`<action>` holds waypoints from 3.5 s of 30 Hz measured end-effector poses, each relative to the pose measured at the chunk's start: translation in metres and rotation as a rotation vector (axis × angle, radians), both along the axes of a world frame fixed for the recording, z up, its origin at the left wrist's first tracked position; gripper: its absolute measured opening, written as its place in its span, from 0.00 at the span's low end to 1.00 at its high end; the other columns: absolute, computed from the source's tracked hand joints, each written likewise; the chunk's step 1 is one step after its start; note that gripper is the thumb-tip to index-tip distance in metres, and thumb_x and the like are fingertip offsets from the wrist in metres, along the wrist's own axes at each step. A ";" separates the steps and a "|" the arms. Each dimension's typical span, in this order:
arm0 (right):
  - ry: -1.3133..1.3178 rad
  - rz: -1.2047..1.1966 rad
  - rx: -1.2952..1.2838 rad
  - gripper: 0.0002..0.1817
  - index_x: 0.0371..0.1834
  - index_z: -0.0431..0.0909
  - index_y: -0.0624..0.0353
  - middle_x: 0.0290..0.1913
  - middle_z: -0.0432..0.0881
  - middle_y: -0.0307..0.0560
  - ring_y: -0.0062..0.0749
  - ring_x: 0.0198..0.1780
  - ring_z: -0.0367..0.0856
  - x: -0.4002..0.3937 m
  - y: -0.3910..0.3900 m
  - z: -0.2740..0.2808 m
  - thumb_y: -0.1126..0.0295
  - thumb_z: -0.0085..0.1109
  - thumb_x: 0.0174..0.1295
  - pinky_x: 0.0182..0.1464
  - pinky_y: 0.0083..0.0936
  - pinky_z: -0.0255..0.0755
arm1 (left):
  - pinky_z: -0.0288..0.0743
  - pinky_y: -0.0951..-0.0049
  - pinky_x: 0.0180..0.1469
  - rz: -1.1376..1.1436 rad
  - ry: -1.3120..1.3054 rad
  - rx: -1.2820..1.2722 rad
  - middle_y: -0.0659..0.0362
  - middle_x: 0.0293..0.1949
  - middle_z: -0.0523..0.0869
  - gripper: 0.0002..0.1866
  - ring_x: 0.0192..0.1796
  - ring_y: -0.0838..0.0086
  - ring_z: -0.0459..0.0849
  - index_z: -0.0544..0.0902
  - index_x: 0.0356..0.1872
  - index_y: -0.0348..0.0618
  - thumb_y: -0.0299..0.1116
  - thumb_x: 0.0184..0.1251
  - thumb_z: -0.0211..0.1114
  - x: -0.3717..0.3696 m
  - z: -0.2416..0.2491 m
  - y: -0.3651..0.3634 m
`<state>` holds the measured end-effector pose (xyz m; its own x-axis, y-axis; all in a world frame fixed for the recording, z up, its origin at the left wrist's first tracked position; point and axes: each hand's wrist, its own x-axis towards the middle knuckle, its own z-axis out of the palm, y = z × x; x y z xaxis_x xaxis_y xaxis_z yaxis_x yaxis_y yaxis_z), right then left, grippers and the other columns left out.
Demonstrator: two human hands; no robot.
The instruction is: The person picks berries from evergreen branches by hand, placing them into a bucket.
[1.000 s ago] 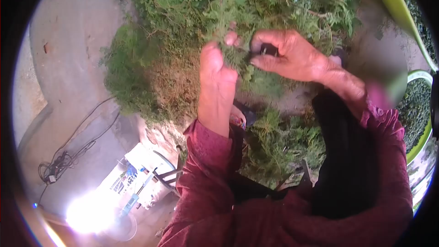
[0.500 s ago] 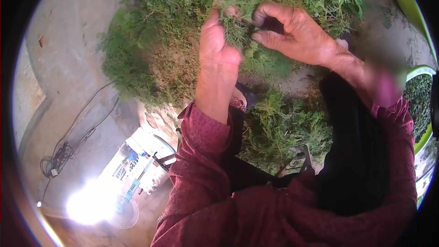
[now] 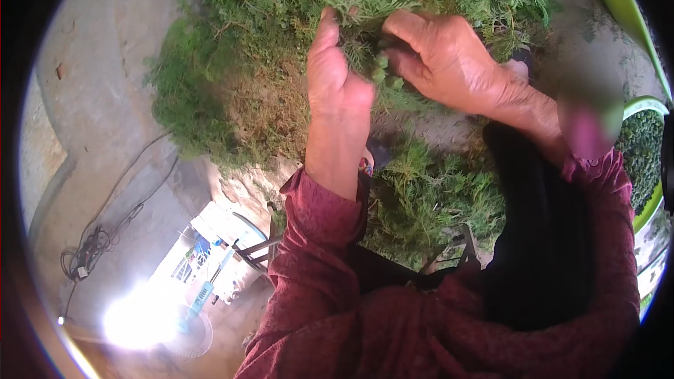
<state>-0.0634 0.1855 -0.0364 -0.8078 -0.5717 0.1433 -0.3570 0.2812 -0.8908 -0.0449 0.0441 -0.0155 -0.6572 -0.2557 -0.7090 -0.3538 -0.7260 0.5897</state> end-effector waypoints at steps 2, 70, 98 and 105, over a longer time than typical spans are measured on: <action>-0.061 -0.003 0.011 0.10 0.31 0.68 0.62 0.23 0.75 0.54 0.52 0.26 0.77 0.001 -0.001 0.002 0.70 0.56 0.50 0.28 0.40 0.71 | 0.73 0.69 0.45 -0.117 0.072 -0.132 0.59 0.40 0.80 0.16 0.42 0.68 0.78 0.73 0.46 0.43 0.43 0.67 0.48 0.004 0.010 0.008; -1.241 0.169 -0.429 0.23 0.40 0.74 0.61 0.28 0.74 0.33 0.16 0.27 0.68 -0.014 0.036 -0.015 0.52 0.62 0.51 0.29 0.14 0.65 | 0.56 0.78 0.21 0.507 0.273 0.895 0.64 0.20 0.67 0.15 0.21 0.78 0.60 0.67 0.43 0.26 0.21 0.53 0.47 0.010 -0.004 -0.026; -1.199 0.148 -0.153 0.32 0.45 0.70 0.61 0.39 0.77 0.47 0.28 0.37 0.78 -0.011 0.015 -0.023 0.44 0.61 0.47 0.33 0.21 0.72 | 0.66 0.75 0.21 0.470 0.220 0.332 0.55 0.23 0.72 0.06 0.20 0.73 0.69 0.70 0.33 0.37 0.27 0.64 0.45 -0.022 -0.030 -0.025; -1.349 0.198 -0.210 0.18 0.25 0.76 0.67 0.21 0.74 0.45 0.20 0.14 0.64 -0.010 0.021 -0.015 0.58 0.55 0.54 0.15 0.17 0.56 | 0.66 0.76 0.21 0.304 0.163 0.054 0.59 0.23 0.71 0.04 0.20 0.74 0.70 0.71 0.31 0.38 0.26 0.61 0.48 -0.022 -0.022 -0.009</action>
